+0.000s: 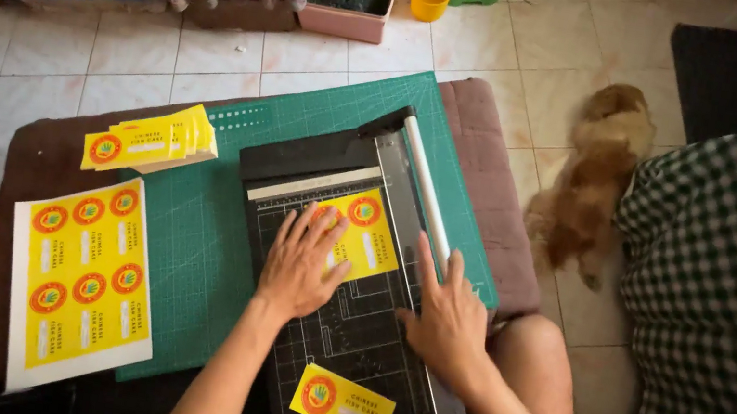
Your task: Cutting sheets of printed labels into individual pieces using a manual paper trimmer on a cutting mat.
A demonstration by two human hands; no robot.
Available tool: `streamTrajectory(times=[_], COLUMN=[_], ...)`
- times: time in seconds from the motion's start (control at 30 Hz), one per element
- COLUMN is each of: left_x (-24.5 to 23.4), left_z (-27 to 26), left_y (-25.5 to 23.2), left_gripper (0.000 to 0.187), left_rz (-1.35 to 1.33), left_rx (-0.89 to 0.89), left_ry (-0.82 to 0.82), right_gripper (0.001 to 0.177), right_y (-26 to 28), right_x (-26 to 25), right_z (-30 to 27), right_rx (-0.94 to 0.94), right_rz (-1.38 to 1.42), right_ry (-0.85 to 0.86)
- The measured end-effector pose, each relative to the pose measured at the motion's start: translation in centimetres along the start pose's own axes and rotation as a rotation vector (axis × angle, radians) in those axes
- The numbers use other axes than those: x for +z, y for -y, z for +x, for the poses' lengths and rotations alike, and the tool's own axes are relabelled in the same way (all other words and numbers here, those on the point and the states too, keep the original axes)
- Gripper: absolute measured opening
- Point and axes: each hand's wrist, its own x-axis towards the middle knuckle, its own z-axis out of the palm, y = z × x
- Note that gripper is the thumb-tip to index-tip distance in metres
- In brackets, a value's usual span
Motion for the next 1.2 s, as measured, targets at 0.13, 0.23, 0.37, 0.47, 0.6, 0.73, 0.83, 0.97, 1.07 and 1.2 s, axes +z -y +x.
streamTrajectory(times=[0.13, 0.23, 0.37, 0.47, 0.6, 0.73, 0.83, 0.97, 1.07, 1.2], left_x=[-0.2, -0.2, 0.0, 1.7, 2.4, -0.5, 0.1, 1.8, 1.1, 0.6], left_z=[-0.2, 0.9, 2.3, 4.2, 5.4, 5.5, 5.6, 5.4, 5.0, 5.1], left_y=[-1.6, -1.9, -3.3, -4.2, -4.6, -5.2, -4.6, -3.3, -3.5, -3.8], left_gripper=[0.079, 0.083, 0.077, 0.069, 0.07, 0.069, 0.059, 0.068, 0.067, 0.067], left_rz=[0.012, 0.065, 0.041, -0.024, -0.166, -0.263, -0.241, -0.015, -0.041, -0.056], left_rx=[-0.022, 0.003, 0.022, 0.045, 0.03, 0.081, 0.064, -0.002, -0.012, -0.01], left_ry=[-0.049, -0.085, -0.103, -0.107, -0.045, -0.078, -0.085, -0.175, -0.113, -0.072], right_gripper=[0.117, 0.115, 0.118, 0.113, 0.069, 0.05, 0.015, 0.014, 0.027, 0.076], right_y=[-0.5, -0.9, -1.1, -2.7, -10.3, -12.2, -11.4, -8.8, -8.5, -2.7], right_x=[0.2, 1.0, 1.3, 0.3, 7.5, 11.1, 11.3, 7.3, 8.9, 0.1], right_z=[1.1, 1.7, 1.4, 3.1, 14.2, 21.6, 22.7, 19.8, 19.6, 13.7], right_rx=[0.09, 0.078, 0.067, 0.062, 0.168, 0.196, 0.177, 0.083, 0.016, 0.069], right_rz=[0.044, 0.07, 0.094, 0.316, 1.334, 1.209, 1.02, 1.152, 1.055, 1.141], right_ry=[0.099, 0.032, -0.002, -0.013, -0.017, 0.089, 0.022, 0.079, 0.064, 0.171])
